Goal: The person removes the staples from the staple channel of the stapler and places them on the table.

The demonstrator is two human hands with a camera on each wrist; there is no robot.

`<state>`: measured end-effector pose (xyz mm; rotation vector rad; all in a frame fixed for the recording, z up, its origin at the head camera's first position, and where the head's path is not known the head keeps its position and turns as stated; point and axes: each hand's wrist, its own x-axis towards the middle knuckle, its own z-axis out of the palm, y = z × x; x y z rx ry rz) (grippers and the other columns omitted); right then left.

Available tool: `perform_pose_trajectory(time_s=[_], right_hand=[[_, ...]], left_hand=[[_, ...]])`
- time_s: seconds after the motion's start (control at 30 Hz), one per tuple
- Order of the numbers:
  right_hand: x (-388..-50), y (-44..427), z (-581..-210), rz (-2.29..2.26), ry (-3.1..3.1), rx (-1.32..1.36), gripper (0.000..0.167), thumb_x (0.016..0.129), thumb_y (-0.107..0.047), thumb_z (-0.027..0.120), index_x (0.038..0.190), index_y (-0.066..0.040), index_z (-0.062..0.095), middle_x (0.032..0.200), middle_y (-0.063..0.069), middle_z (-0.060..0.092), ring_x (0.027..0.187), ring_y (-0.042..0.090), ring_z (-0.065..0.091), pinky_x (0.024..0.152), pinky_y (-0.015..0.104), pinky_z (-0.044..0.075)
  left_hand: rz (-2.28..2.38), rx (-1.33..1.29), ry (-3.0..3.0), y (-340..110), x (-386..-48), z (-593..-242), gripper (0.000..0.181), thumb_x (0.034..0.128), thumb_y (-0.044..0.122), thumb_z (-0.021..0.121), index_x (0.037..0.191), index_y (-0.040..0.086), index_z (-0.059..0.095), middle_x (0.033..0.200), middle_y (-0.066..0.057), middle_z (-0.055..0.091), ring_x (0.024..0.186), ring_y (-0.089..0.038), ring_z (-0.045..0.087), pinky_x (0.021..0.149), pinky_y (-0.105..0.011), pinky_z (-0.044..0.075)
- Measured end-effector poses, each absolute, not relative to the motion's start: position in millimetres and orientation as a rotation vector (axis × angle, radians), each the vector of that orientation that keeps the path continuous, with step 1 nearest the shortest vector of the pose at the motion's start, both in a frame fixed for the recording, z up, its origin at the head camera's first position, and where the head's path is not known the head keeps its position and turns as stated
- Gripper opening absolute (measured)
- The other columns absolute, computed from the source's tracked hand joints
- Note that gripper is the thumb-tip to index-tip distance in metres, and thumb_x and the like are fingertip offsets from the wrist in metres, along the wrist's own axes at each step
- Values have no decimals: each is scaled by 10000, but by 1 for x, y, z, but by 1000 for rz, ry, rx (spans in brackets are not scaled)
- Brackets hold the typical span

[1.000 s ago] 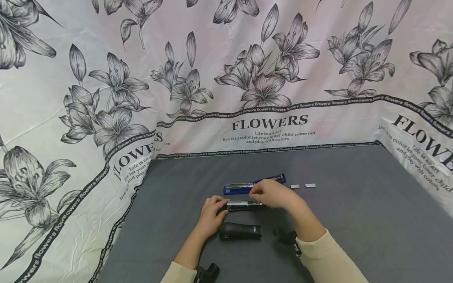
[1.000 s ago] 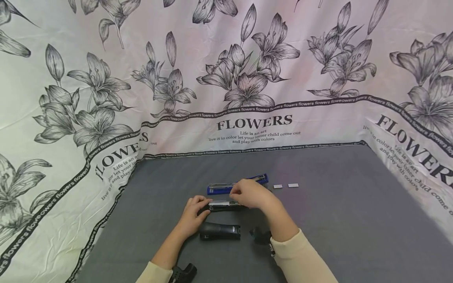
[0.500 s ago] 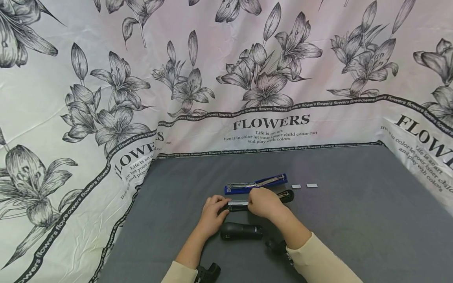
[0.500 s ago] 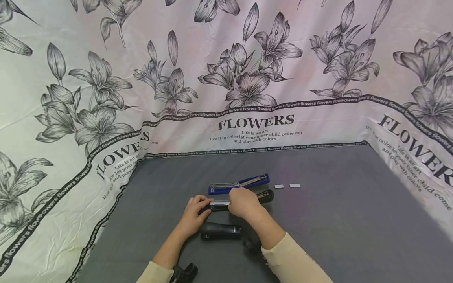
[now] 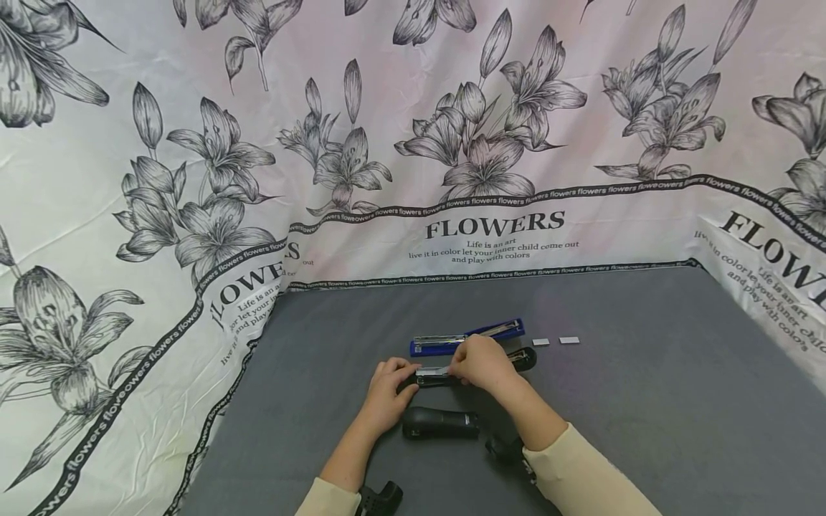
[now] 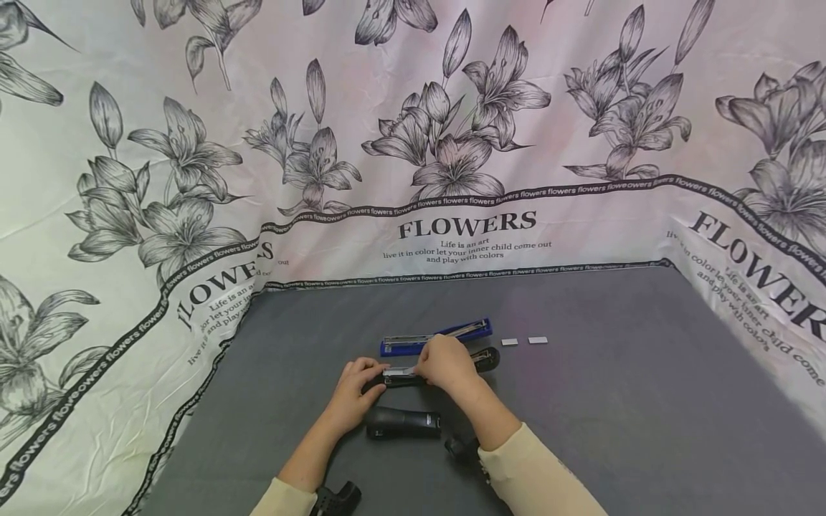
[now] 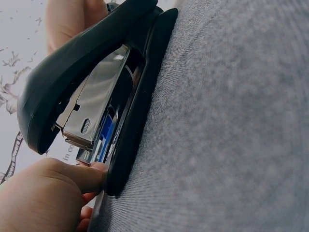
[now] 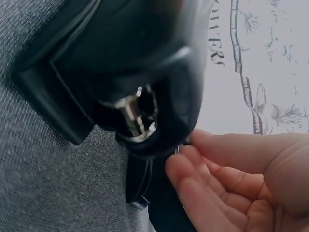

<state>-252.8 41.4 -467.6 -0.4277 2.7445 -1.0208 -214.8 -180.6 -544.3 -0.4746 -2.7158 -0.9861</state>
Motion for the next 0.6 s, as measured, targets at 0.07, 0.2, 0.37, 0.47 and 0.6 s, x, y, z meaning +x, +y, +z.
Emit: perform_pose_trajectory(time_s=[0.07, 0.2, 0.37, 0.47, 0.6], right_hand=[[-253, 41, -468, -1094, 2699, -409, 155, 892, -152, 810, 745, -112, 783, 623, -37, 648, 574, 133, 617, 569, 312, 503], [-254, 41, -468, -1229, 2615, -384, 89, 887, -112, 812, 820, -78, 764, 677, -9, 674, 613, 149, 650, 593, 317, 538], [-256, 42, -469, -1250, 2573, -395, 32, 899, -58, 779, 918, -36, 791, 713, 6, 692, 644, 146, 666, 623, 321, 559], [-257, 45, -467, -1233, 2564, -411, 51, 906, -53, 766, 927, -33, 808, 728, 9, 702, 660, 143, 669, 637, 327, 564], [-260, 53, -460, -1265, 2530, -407, 67, 918, -46, 751, 951, -24, 805, 762, 20, 719, 689, 157, 684, 667, 355, 578]], left_hand=[[-989, -469, -2718, -180, -215, -545, 360, 950, 110, 735, 1308, 77, 713, 1161, -19, 601, 1030, -209, 486, 905, -438, 424], [-989, -458, -2722, -180, -216, -545, 356, 950, 108, 732, 1305, 80, 716, 1157, -14, 599, 1028, -204, 483, 905, -437, 418], [-990, -458, -2714, -180, -216, -546, 352, 947, 110, 734, 1297, 79, 719, 1158, -14, 603, 1024, -205, 485, 908, -433, 418], [-1000, -461, -2706, -181, -216, -547, 352, 944, 110, 740, 1294, 80, 721, 1155, -10, 608, 1008, -196, 488, 896, -419, 425], [-987, -479, -2691, -181, -215, -548, 346, 946, 107, 739, 1291, 74, 721, 1152, -8, 609, 993, -185, 487, 879, -406, 433]])
